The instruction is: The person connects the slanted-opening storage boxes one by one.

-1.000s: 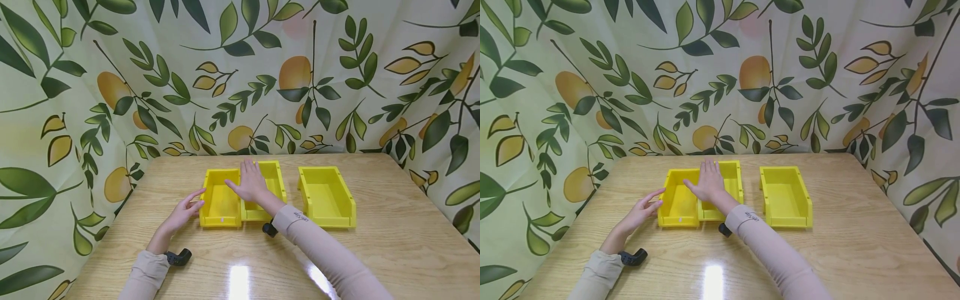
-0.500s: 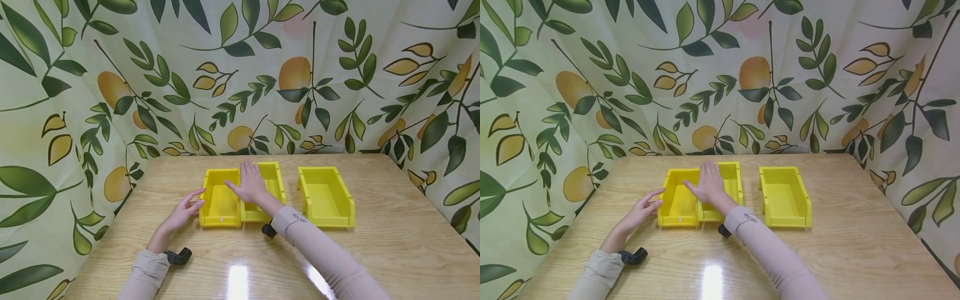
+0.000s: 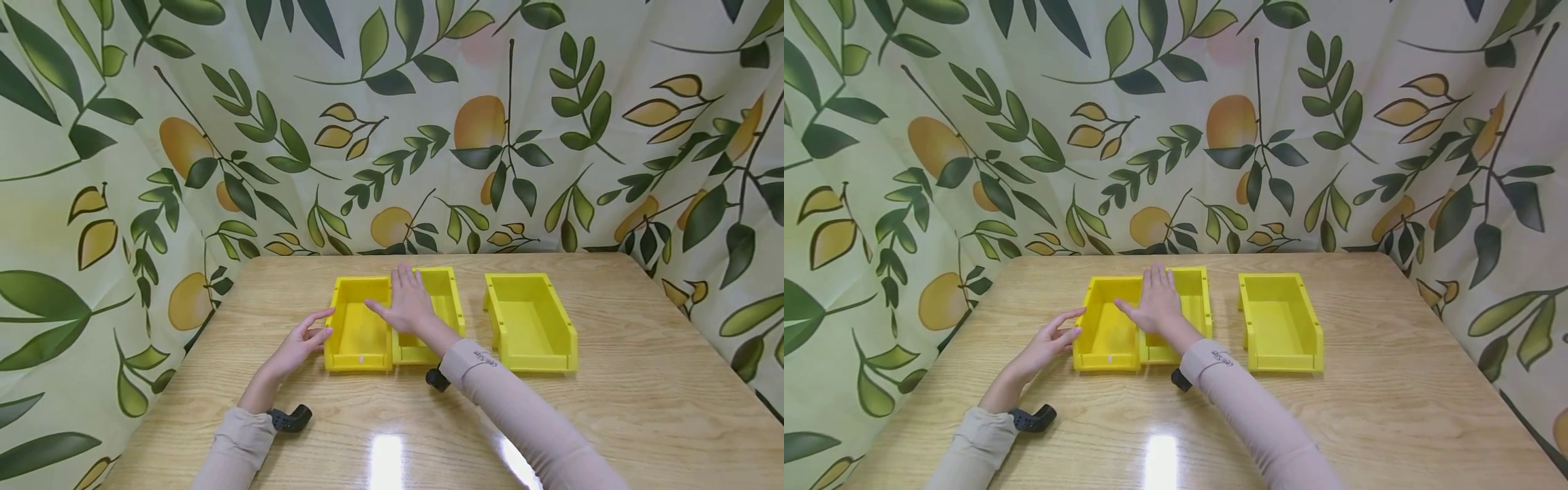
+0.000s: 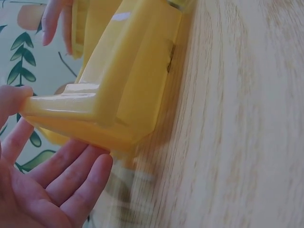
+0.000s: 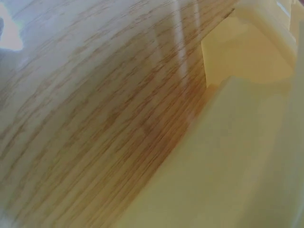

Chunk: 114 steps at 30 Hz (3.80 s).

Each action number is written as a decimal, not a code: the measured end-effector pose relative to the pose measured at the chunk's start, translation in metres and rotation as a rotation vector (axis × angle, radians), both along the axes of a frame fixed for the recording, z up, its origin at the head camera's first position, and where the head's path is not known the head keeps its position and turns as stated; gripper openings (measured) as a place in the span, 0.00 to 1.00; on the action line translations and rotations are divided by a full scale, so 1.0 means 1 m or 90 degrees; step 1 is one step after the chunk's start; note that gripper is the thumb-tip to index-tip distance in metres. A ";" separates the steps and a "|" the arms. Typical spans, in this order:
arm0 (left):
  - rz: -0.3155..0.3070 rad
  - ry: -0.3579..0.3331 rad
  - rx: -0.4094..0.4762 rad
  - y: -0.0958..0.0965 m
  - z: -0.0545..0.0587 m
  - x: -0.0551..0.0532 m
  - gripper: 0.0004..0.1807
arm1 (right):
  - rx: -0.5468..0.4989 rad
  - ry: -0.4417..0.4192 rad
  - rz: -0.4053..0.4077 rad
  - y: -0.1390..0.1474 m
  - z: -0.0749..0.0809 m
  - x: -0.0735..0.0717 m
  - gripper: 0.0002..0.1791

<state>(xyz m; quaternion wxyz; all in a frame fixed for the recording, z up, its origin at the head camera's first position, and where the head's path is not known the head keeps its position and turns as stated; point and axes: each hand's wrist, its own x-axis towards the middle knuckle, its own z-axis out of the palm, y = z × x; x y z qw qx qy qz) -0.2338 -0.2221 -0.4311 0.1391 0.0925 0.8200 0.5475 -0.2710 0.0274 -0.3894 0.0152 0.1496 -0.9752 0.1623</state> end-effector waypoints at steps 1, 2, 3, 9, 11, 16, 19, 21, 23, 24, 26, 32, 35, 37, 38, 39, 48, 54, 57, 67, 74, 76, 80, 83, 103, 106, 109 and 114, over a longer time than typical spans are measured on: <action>0.000 0.001 -0.002 0.000 0.000 0.000 0.29 | 0.001 -0.001 0.000 0.000 0.000 0.000 0.53; 0.002 0.001 -0.002 0.000 0.000 0.000 0.29 | 0.002 0.000 -0.001 0.000 -0.001 0.000 0.53; 0.003 0.001 -0.003 0.000 0.000 0.000 0.29 | 0.004 -0.001 -0.001 0.000 -0.001 0.000 0.53; 0.006 0.001 -0.009 0.001 0.002 0.000 0.27 | 0.018 0.002 -0.001 -0.001 -0.003 0.000 0.55; 0.008 -0.001 -0.013 0.001 0.003 0.000 0.27 | 0.018 0.002 -0.002 -0.001 -0.004 0.001 0.55; 0.011 -0.007 -0.019 0.001 0.004 0.000 0.27 | 0.013 0.002 -0.003 -0.001 -0.004 0.001 0.55; 0.009 -0.008 -0.019 0.002 0.005 -0.001 0.27 | 0.010 0.003 -0.005 -0.001 -0.005 0.001 0.55; 0.008 -0.008 -0.020 0.002 0.005 -0.001 0.27 | 0.007 0.005 -0.008 -0.001 -0.006 0.002 0.55; 0.009 -0.006 -0.019 0.002 0.005 0.000 0.27 | 0.005 0.007 -0.009 -0.001 -0.007 0.002 0.55; 0.009 -0.005 -0.018 0.002 0.005 0.000 0.27 | 0.006 0.006 -0.009 -0.002 -0.007 0.002 0.55; 0.010 -0.005 -0.019 0.001 0.005 0.000 0.27 | 0.002 0.001 -0.008 -0.002 -0.008 0.002 0.55; 0.009 0.001 -0.024 0.001 0.005 0.000 0.27 | 0.006 0.002 -0.010 -0.002 -0.009 0.002 0.55; 0.005 0.004 -0.024 0.001 0.004 -0.001 0.27 | 0.006 0.005 -0.015 -0.002 -0.010 0.002 0.55; 0.003 0.002 -0.023 0.001 0.004 -0.002 0.27 | 0.011 0.001 -0.017 -0.002 -0.011 0.002 0.55; 0.002 0.000 -0.023 0.001 0.004 -0.002 0.27 | 0.011 -0.002 -0.017 -0.002 -0.011 0.002 0.55; 0.001 0.001 -0.024 0.001 0.003 -0.002 0.27 | 0.012 -0.005 -0.017 -0.002 -0.012 0.003 0.55; -0.009 0.037 -0.013 -0.001 0.003 -0.002 0.29 | 0.027 -0.010 -0.025 -0.004 -0.012 0.003 0.56; -0.005 0.032 -0.013 -0.001 0.003 -0.001 0.28 | 0.034 -0.009 -0.023 -0.005 -0.015 0.002 0.56; -0.001 0.032 -0.009 -0.001 0.003 -0.001 0.28 | 0.034 -0.007 -0.021 -0.006 -0.015 0.003 0.56; -0.013 0.038 -0.011 0.000 0.005 -0.001 0.28 | 0.031 0.000 -0.027 -0.004 -0.021 0.002 0.56; -0.018 0.046 -0.012 0.001 0.008 -0.003 0.28 | 0.063 0.007 -0.031 -0.003 -0.017 0.001 0.56; -0.017 0.047 -0.010 0.002 0.007 -0.003 0.29 | 0.067 0.011 -0.034 -0.003 -0.016 0.001 0.56; -0.007 0.034 -0.009 0.002 0.005 -0.003 0.29 | 0.071 0.005 -0.031 -0.005 -0.017 0.002 0.56; -0.003 0.029 -0.012 0.001 0.004 -0.002 0.28 | 0.075 0.000 -0.027 -0.006 -0.018 0.002 0.56; -0.009 0.020 -0.035 -0.002 0.004 0.003 0.31 | -0.060 0.040 -0.010 -0.001 -0.025 0.001 0.41; -0.013 0.026 -0.030 -0.002 0.004 0.003 0.31 | -0.082 0.056 -0.008 -0.001 -0.024 0.003 0.37; -0.015 0.028 -0.031 -0.003 0.003 0.002 0.31 | -0.110 0.077 -0.002 0.000 -0.021 0.005 0.32; -0.019 0.028 -0.031 -0.003 0.002 0.000 0.31 | -0.184 0.072 0.011 0.003 -0.015 0.008 0.27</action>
